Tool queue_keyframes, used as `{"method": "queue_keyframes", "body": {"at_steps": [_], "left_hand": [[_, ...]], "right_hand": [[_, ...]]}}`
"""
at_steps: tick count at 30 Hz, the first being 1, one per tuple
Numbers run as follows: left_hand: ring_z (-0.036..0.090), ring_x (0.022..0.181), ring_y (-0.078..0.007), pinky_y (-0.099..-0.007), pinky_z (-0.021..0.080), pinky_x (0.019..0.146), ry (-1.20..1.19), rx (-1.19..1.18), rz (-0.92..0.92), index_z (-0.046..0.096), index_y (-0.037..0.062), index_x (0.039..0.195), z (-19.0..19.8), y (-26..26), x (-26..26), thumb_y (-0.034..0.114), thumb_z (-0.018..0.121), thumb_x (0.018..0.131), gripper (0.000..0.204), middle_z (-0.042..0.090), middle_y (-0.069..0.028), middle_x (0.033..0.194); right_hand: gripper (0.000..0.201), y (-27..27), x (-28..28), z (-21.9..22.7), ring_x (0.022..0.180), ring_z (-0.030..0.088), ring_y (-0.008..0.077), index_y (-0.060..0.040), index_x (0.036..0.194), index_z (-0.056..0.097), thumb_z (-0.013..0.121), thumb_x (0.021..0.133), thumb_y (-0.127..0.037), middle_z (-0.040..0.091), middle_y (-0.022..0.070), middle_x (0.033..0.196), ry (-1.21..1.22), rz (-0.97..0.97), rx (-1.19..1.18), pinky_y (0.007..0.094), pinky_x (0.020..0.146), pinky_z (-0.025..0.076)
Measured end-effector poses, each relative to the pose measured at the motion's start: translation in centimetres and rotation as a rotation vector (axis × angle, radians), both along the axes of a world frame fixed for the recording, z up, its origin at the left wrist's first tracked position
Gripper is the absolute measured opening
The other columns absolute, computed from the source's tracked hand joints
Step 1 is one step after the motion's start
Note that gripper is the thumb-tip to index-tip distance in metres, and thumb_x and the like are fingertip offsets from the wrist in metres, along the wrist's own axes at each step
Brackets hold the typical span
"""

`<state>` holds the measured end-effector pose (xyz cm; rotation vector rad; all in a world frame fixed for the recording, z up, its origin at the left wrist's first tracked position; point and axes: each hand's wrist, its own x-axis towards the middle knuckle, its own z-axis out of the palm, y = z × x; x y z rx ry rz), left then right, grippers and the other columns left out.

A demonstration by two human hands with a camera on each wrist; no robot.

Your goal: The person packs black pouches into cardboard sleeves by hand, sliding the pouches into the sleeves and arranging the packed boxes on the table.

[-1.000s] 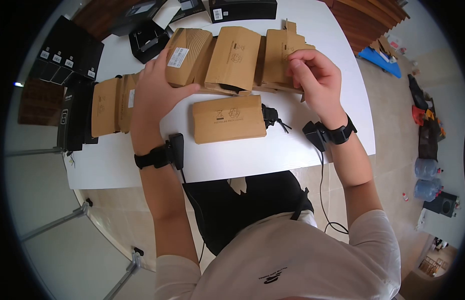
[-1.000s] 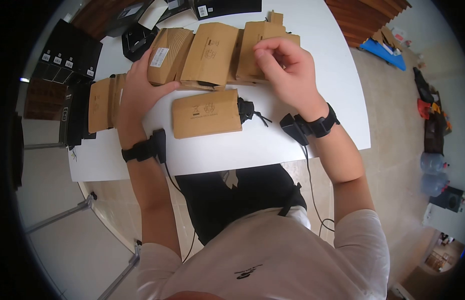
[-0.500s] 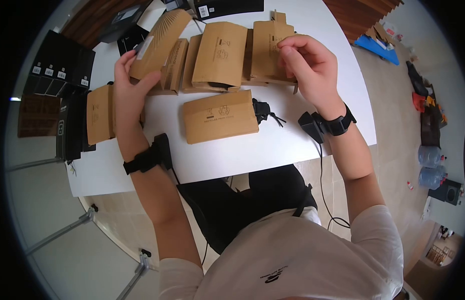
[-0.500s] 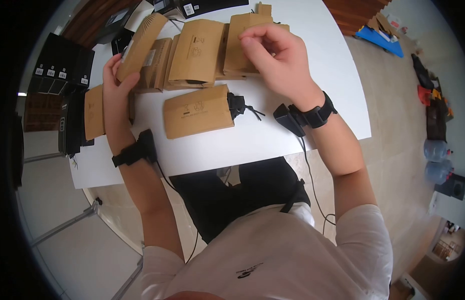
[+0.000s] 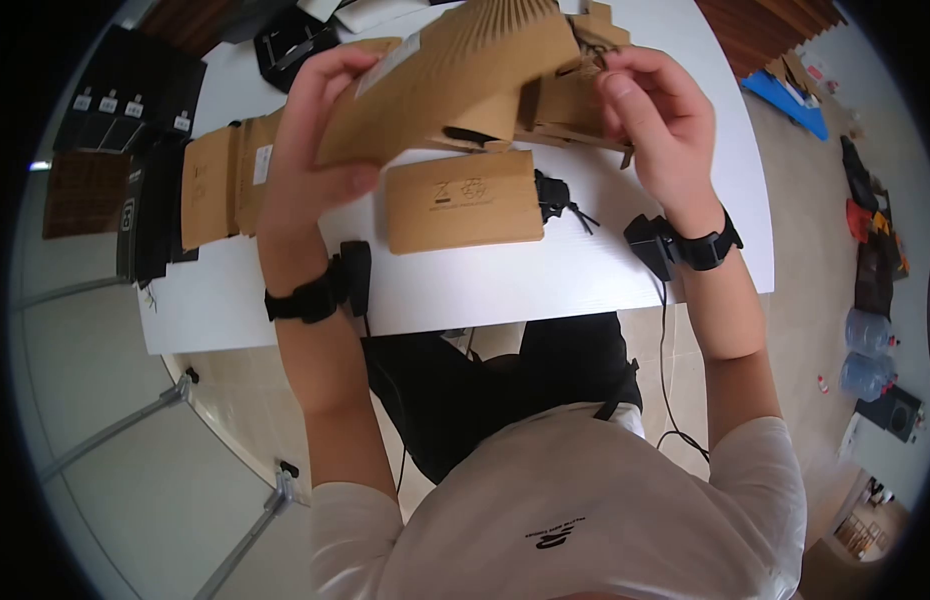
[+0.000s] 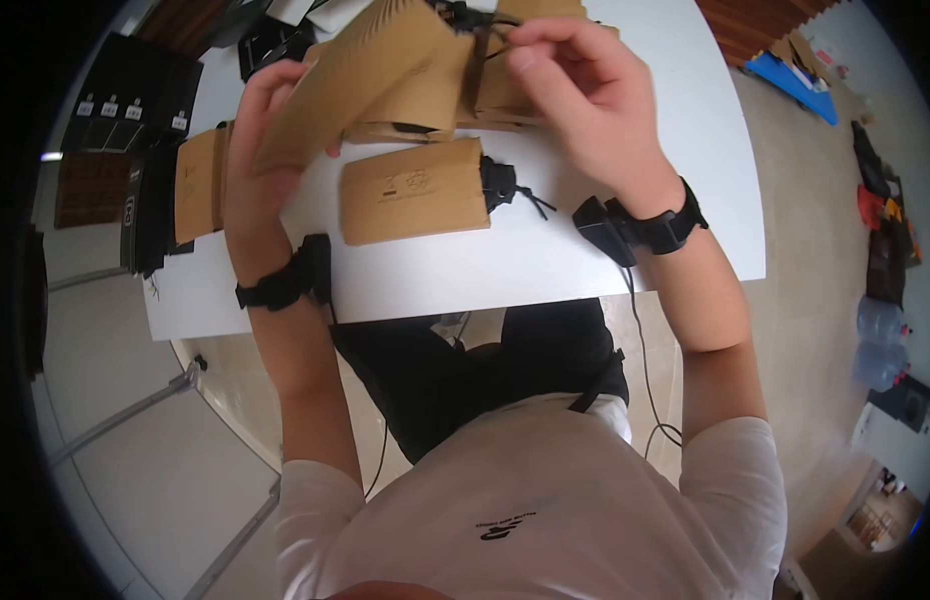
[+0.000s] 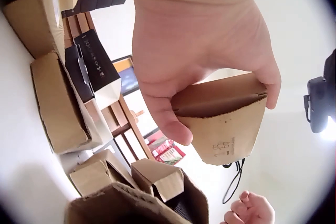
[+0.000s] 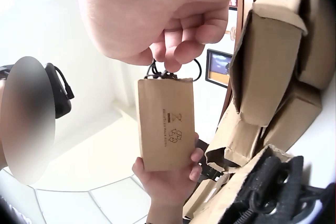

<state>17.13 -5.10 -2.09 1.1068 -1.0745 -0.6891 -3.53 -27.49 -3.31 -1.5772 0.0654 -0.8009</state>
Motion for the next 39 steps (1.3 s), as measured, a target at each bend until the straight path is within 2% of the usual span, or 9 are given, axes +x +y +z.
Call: {"method": "queue_keyframes", "body": {"at_steps": [6,13,16,27,28,29,30,33,39], "left_hand": [[0.050,0.119,-0.0191,-0.0306,0.038,0.101,-0.028,0.012,-0.037,0.035,0.0024,0.136,0.2,-0.2,-0.9,0.009,0.076,0.059,0.088,0.051,-0.0108,0.127],[0.047,0.124,-0.0214,-0.0330,0.034,0.106,-0.146,0.017,-0.008,0.047,0.0039,0.130,0.6,0.0,-0.4,0.005,0.074,0.051,0.083,0.049,-0.0111,0.131],[0.044,0.127,-0.0226,-0.0341,0.031,0.109,-0.186,0.003,-0.011,0.051,0.0044,0.127,0.3,0.0,-0.1,0.006,0.073,0.050,0.080,0.048,-0.0117,0.133],[0.044,0.129,-0.0251,-0.0351,0.031,0.110,-0.101,0.004,-0.085,0.048,0.0012,0.129,0.1,0.0,-0.2,0.006,0.065,0.045,0.085,0.045,-0.0153,0.137],[0.045,0.129,-0.0258,-0.0355,0.033,0.109,-0.087,-0.002,-0.089,0.048,0.0006,0.129,0.1,0.0,-0.4,0.005,0.063,0.044,0.086,0.045,-0.0160,0.138],[0.045,0.129,-0.0258,-0.0355,0.033,0.109,-0.065,0.003,-0.102,0.048,0.0006,0.129,-0.1,-0.1,-0.6,0.005,0.063,0.044,0.086,0.045,-0.0160,0.138],[0.045,0.130,-0.0264,-0.0356,0.034,0.109,-0.066,-0.014,-0.099,0.047,-0.0001,0.129,-0.1,-0.2,-0.6,0.006,0.062,0.044,0.086,0.045,-0.0165,0.139],[0.045,0.131,-0.0275,-0.0353,0.035,0.109,-0.079,-0.044,-0.108,0.046,-0.0024,0.130,-0.4,-0.2,-0.1,0.008,0.058,0.045,0.087,0.044,-0.0175,0.140],[0.048,0.127,-0.0231,-0.0351,0.038,0.107,-0.275,0.022,-0.105,0.048,-0.0019,0.132,0.2,-0.1,0.2,0.029,0.081,0.064,0.082,0.049,-0.0127,0.136]], "right_hand": [[0.032,-0.6,-0.6,0.2,0.066,0.054,0.0057,-0.0047,0.120,0.059,0.052,0.101,-0.029,0.067,0.0036,0.089,0.097,0.141,0.054,0.0217,0.061,0.046],[0.031,-0.5,-0.4,0.8,0.066,0.053,0.0056,-0.0057,0.125,0.055,0.056,0.099,-0.024,0.061,-0.0002,0.088,0.063,0.168,0.101,0.0215,0.061,0.046],[0.035,0.0,-0.7,1.1,0.079,0.055,0.0050,-0.0043,0.126,0.052,0.062,0.096,-0.017,0.059,-0.0018,0.097,0.105,0.254,0.118,0.0208,0.064,0.048],[0.042,0.5,-1.3,1.2,0.081,0.060,0.0070,-0.0007,0.127,0.052,0.068,0.091,-0.014,0.061,0.0006,0.098,0.129,0.334,0.169,0.0210,0.060,0.050],[0.035,0.6,-2.0,0.8,0.078,0.061,0.0116,-0.0001,0.122,0.053,0.066,0.092,-0.013,0.061,0.0052,0.093,0.106,0.396,0.349,0.0247,0.064,0.051],[0.029,0.5,-2.6,0.5,0.076,0.062,0.0162,0.0004,0.117,0.054,0.063,0.093,-0.012,0.060,0.0098,0.087,0.076,0.455,0.528,0.0283,0.068,0.052],[0.032,0.5,-2.2,0.2,0.075,0.059,0.0070,0.0000,0.121,0.049,0.064,0.093,-0.004,0.059,0.0028,0.086,0.104,0.409,0.312,0.0206,0.066,0.050],[0.033,-0.4,-1.3,1.5,0.072,0.059,0.0081,0.0004,0.119,0.051,0.067,0.091,-0.005,0.061,0.0022,0.085,0.240,0.463,0.335,0.0215,0.065,0.049],[0.031,1.7,1.1,1.7,0.073,0.058,0.0062,0.0002,0.118,0.052,0.066,0.092,-0.008,0.061,0.0012,0.085,0.195,0.495,0.355,0.0203,0.063,0.048]]}}
